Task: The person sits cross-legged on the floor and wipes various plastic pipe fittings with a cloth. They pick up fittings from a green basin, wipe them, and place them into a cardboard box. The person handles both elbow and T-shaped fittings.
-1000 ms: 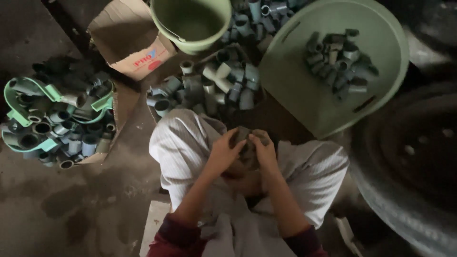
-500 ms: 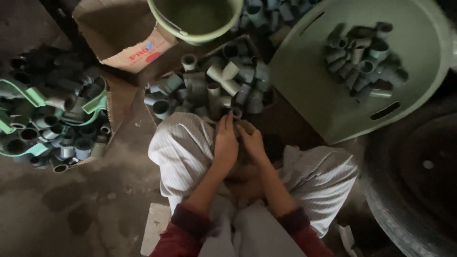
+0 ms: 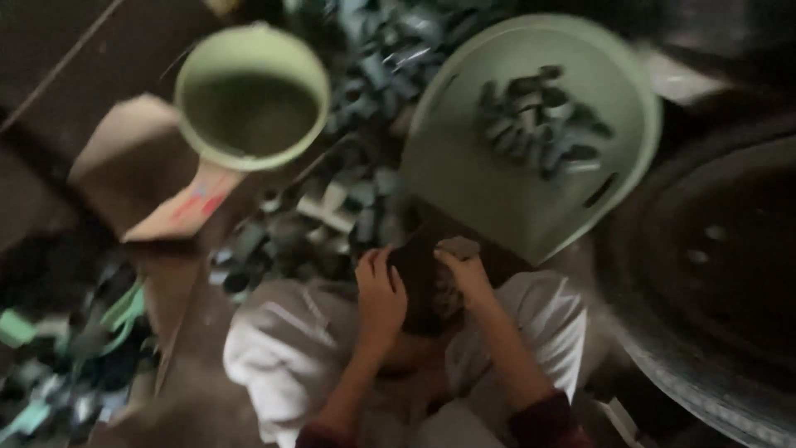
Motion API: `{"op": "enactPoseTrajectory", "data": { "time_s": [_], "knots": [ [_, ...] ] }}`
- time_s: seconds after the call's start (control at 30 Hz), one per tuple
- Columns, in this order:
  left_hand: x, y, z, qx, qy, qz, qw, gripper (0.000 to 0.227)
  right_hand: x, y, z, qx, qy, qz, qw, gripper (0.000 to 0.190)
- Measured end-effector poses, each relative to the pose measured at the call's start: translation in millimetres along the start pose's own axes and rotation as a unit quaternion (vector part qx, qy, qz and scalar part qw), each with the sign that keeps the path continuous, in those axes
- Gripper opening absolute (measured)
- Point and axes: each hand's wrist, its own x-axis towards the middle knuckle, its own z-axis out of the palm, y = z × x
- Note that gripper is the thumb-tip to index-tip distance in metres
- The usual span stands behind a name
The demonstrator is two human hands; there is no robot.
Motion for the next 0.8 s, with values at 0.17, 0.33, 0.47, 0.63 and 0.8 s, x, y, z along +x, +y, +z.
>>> {"op": "enactPoseTrajectory", "data": {
  "time_s": [0.17,0.33,0.47,0.63,0.8],
  "knots": [
    [50.3,71.7,37.7,-0.09,-0.061,0.108,0.988,0.037,14.7,-61.8,-63.6,0.066,0.017,-0.005,0.998,0.091],
    [126.8,100.9,141.7,-0.144,-0.125,0.149,0.97,0.031,75.1,-74.3,-106.6,0.011,0.081,-0.01,0.997,0.112],
    [193.1,121.5,218.4,-0.067,-0.188,0.219,0.955,0.038,183.0,-50.3,-134.4,-0.049,0.208,-0.092,0.973,0.048],
    [227.3,168.9,223.5,-0.018,-0.251,0.268,0.93,0.051,194.9,-78.8,-155.6,-0.126,0.194,-0.112,0.966,0.082],
    [267.3,128.1,285.1,-0.008,-0.286,0.259,0.922,0.06,224.4,-76.3,-163.3,-0.177,0.179,-0.209,0.945,0.071]
  ]
}}
